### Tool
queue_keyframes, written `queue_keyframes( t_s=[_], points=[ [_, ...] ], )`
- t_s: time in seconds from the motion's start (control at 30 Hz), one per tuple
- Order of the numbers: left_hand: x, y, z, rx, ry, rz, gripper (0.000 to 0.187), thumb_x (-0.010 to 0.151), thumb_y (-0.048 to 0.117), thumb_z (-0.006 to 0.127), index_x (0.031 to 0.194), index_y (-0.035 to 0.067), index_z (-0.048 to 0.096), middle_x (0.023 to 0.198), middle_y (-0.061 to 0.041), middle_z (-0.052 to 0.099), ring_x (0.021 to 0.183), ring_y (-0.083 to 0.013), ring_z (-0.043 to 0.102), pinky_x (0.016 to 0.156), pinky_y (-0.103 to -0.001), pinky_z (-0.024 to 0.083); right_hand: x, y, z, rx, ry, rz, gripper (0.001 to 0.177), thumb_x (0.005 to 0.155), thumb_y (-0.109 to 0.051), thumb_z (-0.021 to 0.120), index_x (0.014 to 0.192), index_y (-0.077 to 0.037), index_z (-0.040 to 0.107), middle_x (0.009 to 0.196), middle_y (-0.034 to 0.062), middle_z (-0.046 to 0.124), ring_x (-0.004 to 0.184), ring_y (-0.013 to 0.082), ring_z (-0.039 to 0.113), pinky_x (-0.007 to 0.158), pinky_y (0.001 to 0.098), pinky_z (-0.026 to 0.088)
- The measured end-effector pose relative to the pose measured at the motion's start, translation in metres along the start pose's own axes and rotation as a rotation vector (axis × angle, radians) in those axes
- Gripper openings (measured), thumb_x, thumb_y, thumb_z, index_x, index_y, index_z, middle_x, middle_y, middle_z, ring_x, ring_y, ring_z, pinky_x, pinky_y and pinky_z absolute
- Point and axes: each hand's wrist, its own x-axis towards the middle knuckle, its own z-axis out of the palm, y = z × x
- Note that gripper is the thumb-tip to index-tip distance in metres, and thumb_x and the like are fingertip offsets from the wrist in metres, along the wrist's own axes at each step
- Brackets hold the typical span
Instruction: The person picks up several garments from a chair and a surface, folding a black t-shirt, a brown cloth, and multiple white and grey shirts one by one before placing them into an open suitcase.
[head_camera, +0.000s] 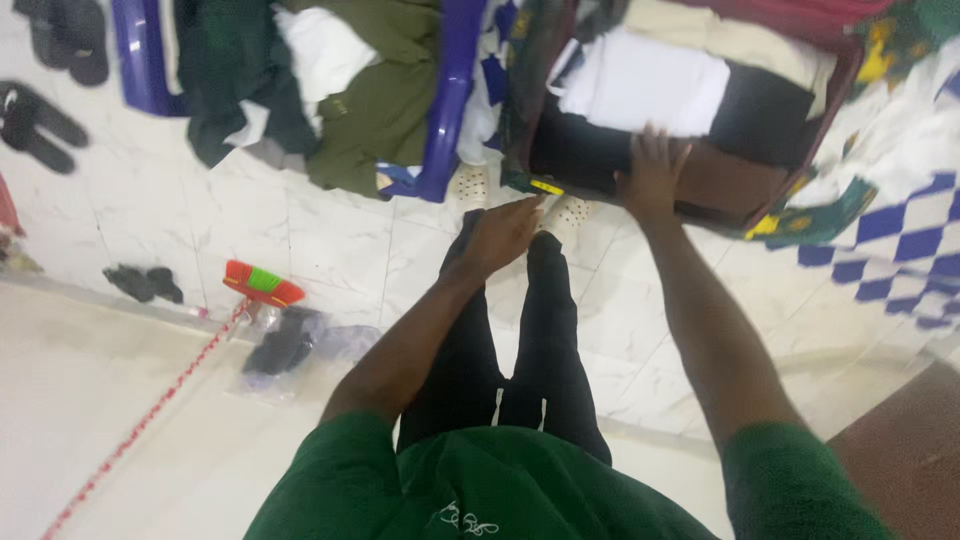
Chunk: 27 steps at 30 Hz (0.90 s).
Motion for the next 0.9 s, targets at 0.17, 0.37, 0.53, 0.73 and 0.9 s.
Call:
queue_keyframes(
  t_s=[0.17, 0.37, 0.53, 0.73, 0.9],
  points=[
    [-0.035, -0.033, -0.090, -0.110, 0.431, -0.097, 0.022, 0.099, 0.016, 0.061, 0.115, 0.005, 0.071, 0.098, -0.014, 0.078, 0.085, -0.0320, 0.077, 0.070, -0.040, 0.060, -0.083, -0.051, 0.016, 0.019, -0.100, -0.073, 0.066, 0.087, -0.034, 0.072, 0.146, -0.008, 0.055, 0.140, 0.0218, 0.061, 0.137, 0.0411, 0.050, 0.118, 0.0682, 0.018],
    [-0.010, -0.144, -0.177, 0.081, 0.805, -0.245, 0.023, 0.099, 0.014, 0.066, 0.117, 0.000, 0.067, 0.113, -0.025, 0.068, 0.106, -0.0387, 0.067, 0.088, -0.046, 0.052, -0.165, -0.129, 0.007, 0.272, -0.427, 0.105, 0.051, 0.089, -0.032, 0.074, 0.132, -0.006, 0.065, 0.128, 0.0177, 0.069, 0.121, 0.0350, 0.064, 0.105, 0.0433, 0.050],
    [0.030, -0.206, -0.223, 0.342, 0.716, -0.234, 0.018, 0.106, 0.012, 0.068, 0.124, 0.012, 0.068, 0.131, -0.008, 0.065, 0.125, -0.0303, 0.067, 0.114, -0.039, 0.053, -0.194, -0.160, 0.003, 0.335, -0.486, 0.139, 0.049, 0.090, -0.032, 0.073, 0.131, -0.006, 0.065, 0.125, 0.0163, 0.071, 0.118, 0.0316, 0.067, 0.101, 0.0407, 0.053],
    [0.088, -0.211, -0.227, 0.337, 0.697, -0.120, 0.024, 0.100, 0.010, 0.068, 0.124, 0.007, 0.065, 0.127, -0.015, 0.063, 0.120, -0.0361, 0.065, 0.105, -0.043, 0.053, -0.186, -0.166, 0.004, 0.330, -0.442, 0.198, 0.046, 0.091, -0.027, 0.074, 0.130, -0.005, 0.065, 0.122, 0.0174, 0.072, 0.115, 0.0319, 0.068, 0.097, 0.0412, 0.053],
    [0.116, -0.217, -0.229, 0.372, 0.582, -0.213, 0.023, 0.098, 0.005, 0.064, 0.121, 0.006, 0.066, 0.121, -0.018, 0.066, 0.117, -0.0375, 0.065, 0.102, -0.045, 0.054, -0.160, -0.185, -0.015, 0.395, -0.293, 0.150, 0.042, 0.093, -0.025, 0.073, 0.129, -0.005, 0.065, 0.119, 0.0165, 0.073, 0.108, 0.0286, 0.073, 0.091, 0.0388, 0.058]
  ],
)
